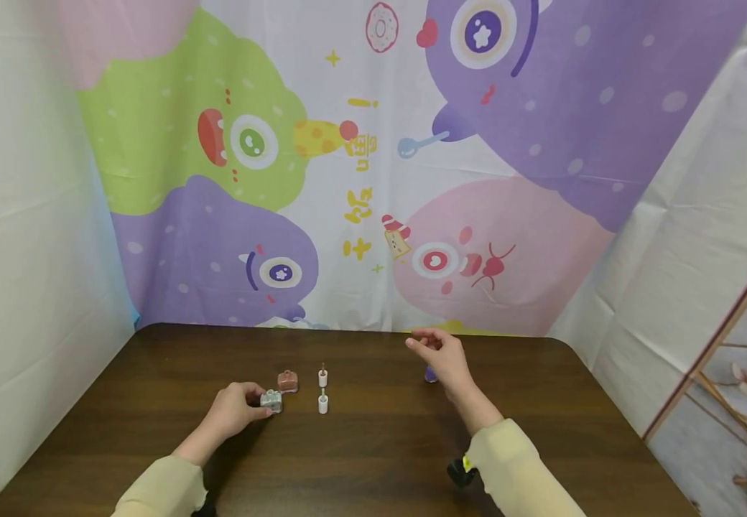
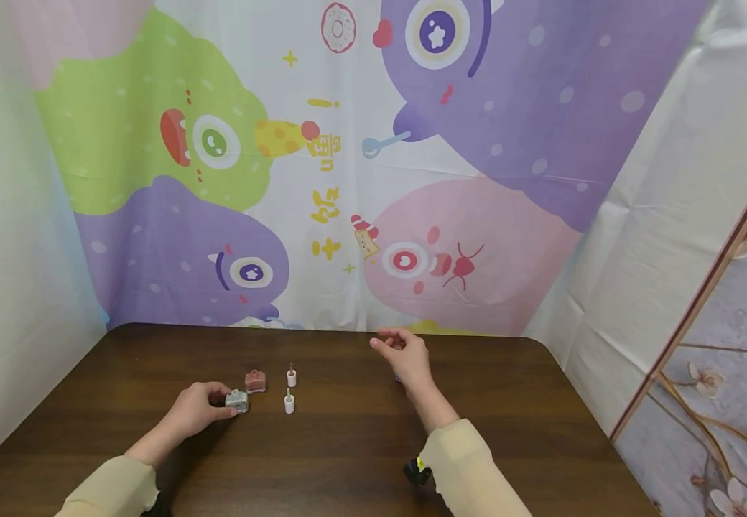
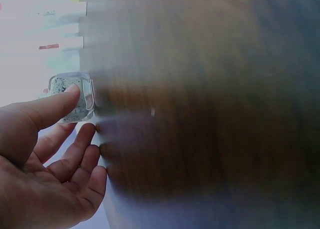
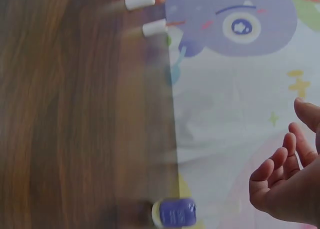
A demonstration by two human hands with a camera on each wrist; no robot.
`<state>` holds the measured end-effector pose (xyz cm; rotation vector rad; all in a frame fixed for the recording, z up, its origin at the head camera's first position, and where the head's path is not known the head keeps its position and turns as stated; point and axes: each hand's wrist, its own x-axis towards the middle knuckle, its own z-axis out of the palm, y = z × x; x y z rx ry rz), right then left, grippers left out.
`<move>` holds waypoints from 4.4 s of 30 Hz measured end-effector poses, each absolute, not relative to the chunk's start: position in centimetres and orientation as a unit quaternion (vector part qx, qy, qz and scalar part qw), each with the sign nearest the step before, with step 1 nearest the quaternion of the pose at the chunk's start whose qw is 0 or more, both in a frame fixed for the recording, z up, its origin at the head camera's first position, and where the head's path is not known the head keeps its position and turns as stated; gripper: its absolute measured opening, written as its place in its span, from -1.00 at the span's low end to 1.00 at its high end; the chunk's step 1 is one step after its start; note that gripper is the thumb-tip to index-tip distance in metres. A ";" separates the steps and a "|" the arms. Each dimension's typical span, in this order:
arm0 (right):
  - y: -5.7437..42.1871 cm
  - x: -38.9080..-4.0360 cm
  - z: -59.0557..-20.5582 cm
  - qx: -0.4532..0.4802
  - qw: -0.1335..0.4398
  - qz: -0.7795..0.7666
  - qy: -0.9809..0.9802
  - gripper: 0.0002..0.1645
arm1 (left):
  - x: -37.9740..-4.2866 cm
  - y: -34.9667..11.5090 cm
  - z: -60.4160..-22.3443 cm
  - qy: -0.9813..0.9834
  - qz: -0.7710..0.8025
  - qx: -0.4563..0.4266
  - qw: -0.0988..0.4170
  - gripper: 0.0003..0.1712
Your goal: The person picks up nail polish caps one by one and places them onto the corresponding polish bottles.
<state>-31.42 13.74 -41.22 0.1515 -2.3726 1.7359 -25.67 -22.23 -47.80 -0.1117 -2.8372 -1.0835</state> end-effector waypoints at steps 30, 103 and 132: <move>7.7 -28.4 -43.2 0.137 -0.017 0.611 -0.779 -0.55 | -25.6 -22.2 -47.8 -0.934 -0.352 -0.037 0.053 -0.74; 1.9 -30.0 -48.5 0.188 -0.063 0.461 -0.865 -0.82 | -25.5 -21.9 -47.6 -0.932 -0.352 -0.047 0.064 -0.73; 4.9 -30.0 -45.1 0.192 -0.092 0.475 -0.854 -0.82 | -24.9 -21.4 -46.0 -0.926 -0.365 -0.056 0.074 -0.75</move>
